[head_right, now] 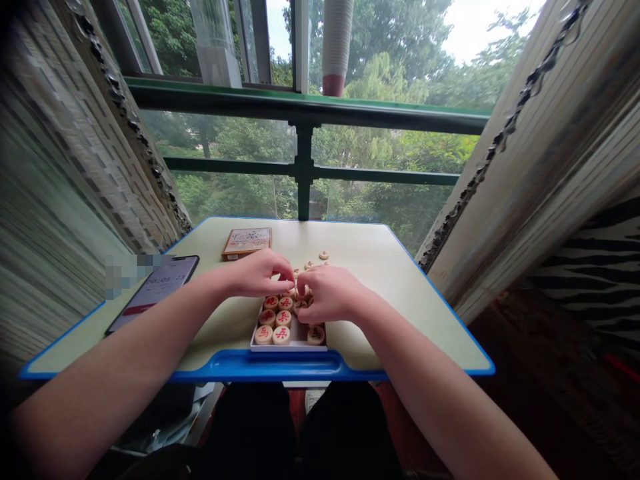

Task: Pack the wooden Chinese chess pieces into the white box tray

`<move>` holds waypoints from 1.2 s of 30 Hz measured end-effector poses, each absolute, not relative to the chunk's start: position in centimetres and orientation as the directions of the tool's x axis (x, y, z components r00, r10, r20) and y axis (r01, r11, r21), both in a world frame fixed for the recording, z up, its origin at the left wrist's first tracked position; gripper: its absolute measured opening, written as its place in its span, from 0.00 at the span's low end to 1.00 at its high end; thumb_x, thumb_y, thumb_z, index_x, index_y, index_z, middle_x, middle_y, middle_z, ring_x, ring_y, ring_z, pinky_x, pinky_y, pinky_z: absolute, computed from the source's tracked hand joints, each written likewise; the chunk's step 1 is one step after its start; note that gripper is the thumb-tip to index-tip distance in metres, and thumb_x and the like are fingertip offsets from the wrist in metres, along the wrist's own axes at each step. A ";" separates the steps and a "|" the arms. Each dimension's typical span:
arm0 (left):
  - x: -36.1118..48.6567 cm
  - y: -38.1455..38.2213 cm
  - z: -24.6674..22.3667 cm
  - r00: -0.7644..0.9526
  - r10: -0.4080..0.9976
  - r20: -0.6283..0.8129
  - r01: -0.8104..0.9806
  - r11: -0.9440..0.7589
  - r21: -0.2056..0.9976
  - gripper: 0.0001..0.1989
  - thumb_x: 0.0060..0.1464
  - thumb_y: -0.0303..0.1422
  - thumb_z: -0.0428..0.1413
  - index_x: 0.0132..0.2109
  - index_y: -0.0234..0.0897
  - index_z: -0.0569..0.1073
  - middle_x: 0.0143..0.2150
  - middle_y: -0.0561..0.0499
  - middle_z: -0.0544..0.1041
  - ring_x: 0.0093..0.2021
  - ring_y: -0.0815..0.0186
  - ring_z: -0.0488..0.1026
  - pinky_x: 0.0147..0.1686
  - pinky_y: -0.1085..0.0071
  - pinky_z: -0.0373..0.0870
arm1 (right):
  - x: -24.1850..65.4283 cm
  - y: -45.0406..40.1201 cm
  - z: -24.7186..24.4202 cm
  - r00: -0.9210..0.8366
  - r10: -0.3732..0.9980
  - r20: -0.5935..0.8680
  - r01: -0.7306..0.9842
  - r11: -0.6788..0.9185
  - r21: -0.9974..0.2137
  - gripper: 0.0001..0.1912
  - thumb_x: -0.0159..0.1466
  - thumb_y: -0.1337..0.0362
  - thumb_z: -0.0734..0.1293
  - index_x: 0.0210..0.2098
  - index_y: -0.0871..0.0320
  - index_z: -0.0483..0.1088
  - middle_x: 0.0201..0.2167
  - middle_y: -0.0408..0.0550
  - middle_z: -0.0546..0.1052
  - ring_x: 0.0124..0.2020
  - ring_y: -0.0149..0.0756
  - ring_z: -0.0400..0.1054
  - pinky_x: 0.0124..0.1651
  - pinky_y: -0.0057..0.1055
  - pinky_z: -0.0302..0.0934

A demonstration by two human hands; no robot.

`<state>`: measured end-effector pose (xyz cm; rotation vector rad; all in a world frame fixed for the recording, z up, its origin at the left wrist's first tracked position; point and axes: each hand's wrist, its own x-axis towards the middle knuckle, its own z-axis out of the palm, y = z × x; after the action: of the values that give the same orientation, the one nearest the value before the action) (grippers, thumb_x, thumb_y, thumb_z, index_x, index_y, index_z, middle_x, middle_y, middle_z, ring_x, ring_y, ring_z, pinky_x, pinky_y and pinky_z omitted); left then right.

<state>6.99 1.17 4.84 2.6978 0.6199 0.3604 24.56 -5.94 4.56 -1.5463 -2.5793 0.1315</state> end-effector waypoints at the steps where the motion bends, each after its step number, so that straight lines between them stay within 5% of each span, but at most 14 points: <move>1: 7.0 1.2 4.9 0.872 0.460 0.168 0.372 -0.844 0.386 0.10 0.46 0.31 0.52 0.31 0.32 0.78 0.27 0.50 0.77 0.26 0.71 0.68 0.27 0.78 0.59 | 24.6 -6.0 4.7 -0.467 0.881 0.070 0.868 0.472 -0.154 0.13 0.47 0.59 0.68 0.32 0.57 0.70 0.27 0.46 0.73 0.32 0.37 0.64 0.31 0.28 0.52; 12: 7.0 1.2 4.8 0.874 0.452 0.176 0.366 -0.852 0.375 0.10 0.46 0.31 0.52 0.29 0.32 0.78 0.25 0.50 0.76 0.25 0.71 0.67 0.26 0.77 0.59 | 25.0 -6.0 4.5 -0.621 0.775 0.113 0.736 0.627 -0.254 0.07 0.51 0.68 0.66 0.29 0.56 0.77 0.27 0.46 0.71 0.30 0.32 0.62 0.37 0.29 0.55; 36: 7.5 0.1 4.7 0.905 0.388 0.173 0.299 -0.871 0.389 0.09 0.47 0.32 0.55 0.31 0.34 0.78 0.26 0.51 0.75 0.25 0.73 0.67 0.26 0.78 0.60 | 26.4 -6.1 6.4 -0.558 0.821 0.121 0.747 0.560 -0.359 0.08 0.54 0.70 0.63 0.29 0.61 0.74 0.23 0.44 0.69 0.27 0.29 0.60 0.32 0.26 0.53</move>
<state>7.52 0.14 4.70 2.7113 0.5055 0.3500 26.45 -6.10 6.36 -1.2989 -2.5221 0.3884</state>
